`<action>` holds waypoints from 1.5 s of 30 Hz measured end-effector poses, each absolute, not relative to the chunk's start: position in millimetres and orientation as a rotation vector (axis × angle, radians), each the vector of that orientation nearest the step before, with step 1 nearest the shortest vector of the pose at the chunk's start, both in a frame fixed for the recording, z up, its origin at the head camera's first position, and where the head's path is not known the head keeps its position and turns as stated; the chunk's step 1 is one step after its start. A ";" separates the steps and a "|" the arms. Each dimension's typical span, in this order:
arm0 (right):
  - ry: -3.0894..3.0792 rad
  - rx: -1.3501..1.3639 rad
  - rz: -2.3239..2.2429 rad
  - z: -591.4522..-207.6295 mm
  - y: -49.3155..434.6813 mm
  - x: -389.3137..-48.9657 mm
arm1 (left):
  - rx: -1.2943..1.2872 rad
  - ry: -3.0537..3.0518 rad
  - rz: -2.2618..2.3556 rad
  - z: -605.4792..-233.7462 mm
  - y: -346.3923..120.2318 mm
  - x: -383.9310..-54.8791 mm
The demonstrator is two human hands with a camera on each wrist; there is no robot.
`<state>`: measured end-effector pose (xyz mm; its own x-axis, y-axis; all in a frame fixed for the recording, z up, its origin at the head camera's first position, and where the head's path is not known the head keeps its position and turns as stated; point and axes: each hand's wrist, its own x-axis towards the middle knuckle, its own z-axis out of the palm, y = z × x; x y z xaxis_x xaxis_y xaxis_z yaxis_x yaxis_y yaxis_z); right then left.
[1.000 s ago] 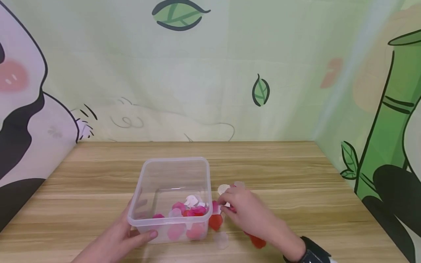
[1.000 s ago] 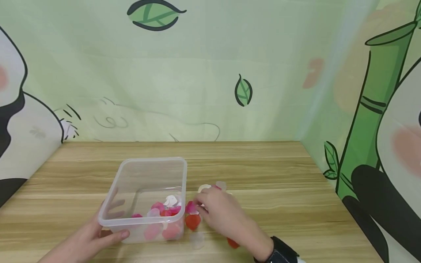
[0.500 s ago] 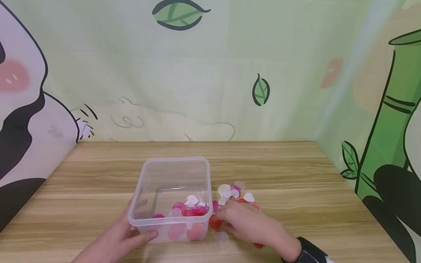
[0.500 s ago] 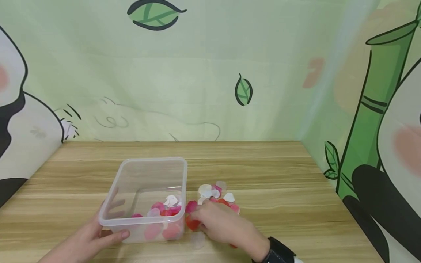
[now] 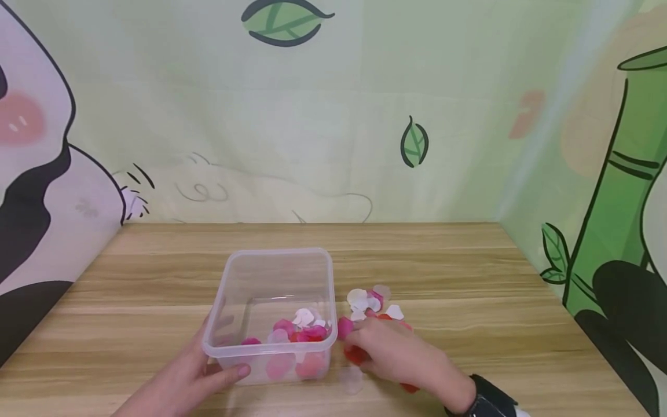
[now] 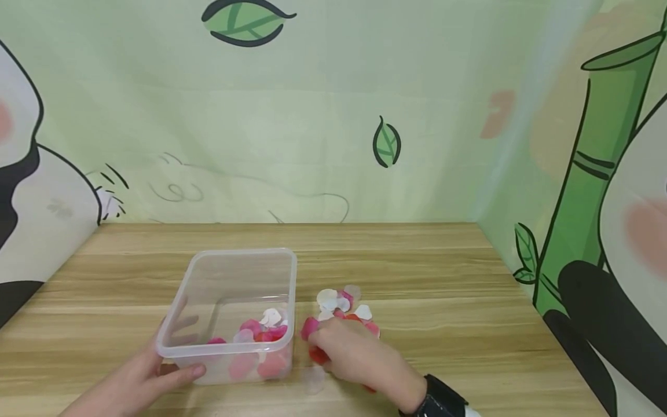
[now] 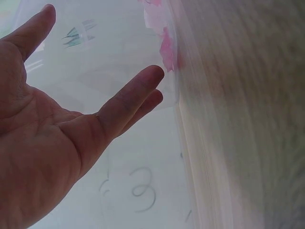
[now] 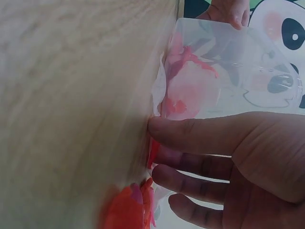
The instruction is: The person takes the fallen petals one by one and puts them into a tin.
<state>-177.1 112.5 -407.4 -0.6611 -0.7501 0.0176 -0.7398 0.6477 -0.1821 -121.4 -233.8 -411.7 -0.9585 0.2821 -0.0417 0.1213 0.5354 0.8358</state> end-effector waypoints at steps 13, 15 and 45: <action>2.782 -1.283 -0.445 -403.1 116.6 -182.7 | 0.372 2.625 1.388 -412.8 -234.1 -121.7; 2.792 -1.270 -0.472 -401.5 117.3 -183.5 | 0.377 2.624 1.392 -413.0 -234.0 -121.5; 3.090 -1.513 -1.284 -378.8 119.2 -181.4 | 0.386 2.635 1.388 -412.7 -234.1 -120.3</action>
